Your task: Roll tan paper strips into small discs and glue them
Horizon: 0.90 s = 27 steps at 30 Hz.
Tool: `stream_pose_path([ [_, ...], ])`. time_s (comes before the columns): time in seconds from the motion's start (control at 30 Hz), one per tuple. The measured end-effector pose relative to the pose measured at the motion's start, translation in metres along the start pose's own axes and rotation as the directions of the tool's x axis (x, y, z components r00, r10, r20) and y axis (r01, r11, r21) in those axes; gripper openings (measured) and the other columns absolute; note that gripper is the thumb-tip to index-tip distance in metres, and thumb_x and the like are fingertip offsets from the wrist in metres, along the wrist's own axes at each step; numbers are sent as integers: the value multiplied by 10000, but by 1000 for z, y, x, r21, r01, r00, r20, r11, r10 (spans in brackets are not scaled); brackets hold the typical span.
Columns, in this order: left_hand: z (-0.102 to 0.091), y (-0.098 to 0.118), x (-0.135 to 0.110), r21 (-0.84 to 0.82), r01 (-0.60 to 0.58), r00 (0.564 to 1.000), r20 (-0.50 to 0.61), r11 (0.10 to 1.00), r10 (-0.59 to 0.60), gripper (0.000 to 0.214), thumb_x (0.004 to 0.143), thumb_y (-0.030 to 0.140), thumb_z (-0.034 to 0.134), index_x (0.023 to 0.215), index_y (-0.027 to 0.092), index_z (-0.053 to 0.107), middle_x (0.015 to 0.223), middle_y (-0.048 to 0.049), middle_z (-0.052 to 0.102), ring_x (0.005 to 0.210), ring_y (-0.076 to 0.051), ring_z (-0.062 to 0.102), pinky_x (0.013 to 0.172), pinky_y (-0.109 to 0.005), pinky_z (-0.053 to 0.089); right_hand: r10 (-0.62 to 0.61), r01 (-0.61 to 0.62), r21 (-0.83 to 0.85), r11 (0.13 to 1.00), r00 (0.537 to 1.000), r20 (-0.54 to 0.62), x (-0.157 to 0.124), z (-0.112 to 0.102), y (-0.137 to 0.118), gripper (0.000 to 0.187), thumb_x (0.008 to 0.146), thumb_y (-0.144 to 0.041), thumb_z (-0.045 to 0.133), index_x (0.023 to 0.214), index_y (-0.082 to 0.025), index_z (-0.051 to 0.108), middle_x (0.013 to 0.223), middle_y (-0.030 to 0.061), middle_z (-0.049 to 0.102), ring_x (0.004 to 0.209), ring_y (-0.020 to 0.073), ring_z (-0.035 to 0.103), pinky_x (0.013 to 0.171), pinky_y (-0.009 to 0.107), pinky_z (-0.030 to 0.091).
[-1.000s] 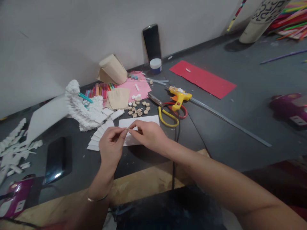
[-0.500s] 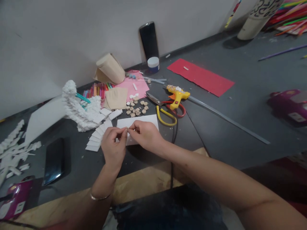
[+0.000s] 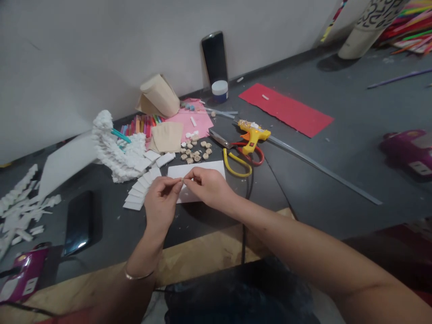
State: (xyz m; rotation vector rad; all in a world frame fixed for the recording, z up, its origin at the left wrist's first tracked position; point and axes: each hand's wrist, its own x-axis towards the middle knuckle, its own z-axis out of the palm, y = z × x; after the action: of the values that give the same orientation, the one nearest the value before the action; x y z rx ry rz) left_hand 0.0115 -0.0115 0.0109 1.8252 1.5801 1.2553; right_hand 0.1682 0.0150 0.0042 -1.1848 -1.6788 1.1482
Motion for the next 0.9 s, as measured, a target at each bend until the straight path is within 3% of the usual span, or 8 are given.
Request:
stream_pose_path([
  [0.17, -1, -1, 1, -50, 17, 1000, 25, 999, -16, 172, 846, 310, 651, 973, 238, 743, 896, -43, 684, 829, -168, 611, 737, -275, 467, -65, 66, -50, 997, 998, 15, -2, -2, -1, 185, 860, -288, 542, 883, -157, 670, 625, -18, 584, 549, 94, 456, 532, 219, 332],
  [0.33, 0, 1, 0, 3, -17, 1000, -18, 1000, 17, 145, 843, 304, 653, 922, 232, 752, 848, -39, 682, 807, -168, 607, 737, -276, 464, -60, 60, -63, 996, 998, -2, -2, -2, -3, 173, 856, -300, 552, 873, -165, 660, 604, -23, 577, 527, 92, 462, 526, 218, 337],
  [0.43, 0, 0, -1, 30, -37, 998, -48, 999, 39, 132, 853, 292, 642, 910, 225, 740, 852, -36, 675, 817, -163, 608, 734, -272, 460, -5, 5, -2, 1000, 1000, 12, -2, -2, -4, 167, 854, -327, 570, 827, -173, 626, 591, -26, 579, 522, 96, 495, 524, 215, 355],
  [0.53, 0, -2, -1, 32, -28, 998, -61, 999, 29, 131, 858, 291, 637, 909, 215, 731, 852, -34, 671, 806, -156, 606, 703, -261, 452, -30, 28, 46, 999, 999, 44, -3, -3, -6, 145, 854, -305, 567, 799, -175, 599, 601, -25, 585, 534, 96, 510, 537, 214, 368],
  [0.67, 0, -2, -1, 27, 3, 999, -48, 1000, -2, 133, 855, 301, 642, 872, 199, 726, 797, -23, 654, 742, -144, 588, 667, -253, 442, -94, 94, -9, 995, 994, 58, -4, -3, -7, 119, 853, -256, 551, 771, -179, 590, 618, -26, 583, 553, 92, 500, 551, 213, 355],
  [0.9, 6, 3, -2, 156, -60, 997, -33, 986, 65, 137, 869, 274, 624, 838, 190, 728, 772, -29, 653, 758, -157, 589, 706, -263, 437, -20, 21, -64, 998, 1000, 21, -4, -1, -5, 124, 843, -232, 545, 731, -181, 560, 583, -27, 575, 535, 97, 467, 543, 224, 323],
])
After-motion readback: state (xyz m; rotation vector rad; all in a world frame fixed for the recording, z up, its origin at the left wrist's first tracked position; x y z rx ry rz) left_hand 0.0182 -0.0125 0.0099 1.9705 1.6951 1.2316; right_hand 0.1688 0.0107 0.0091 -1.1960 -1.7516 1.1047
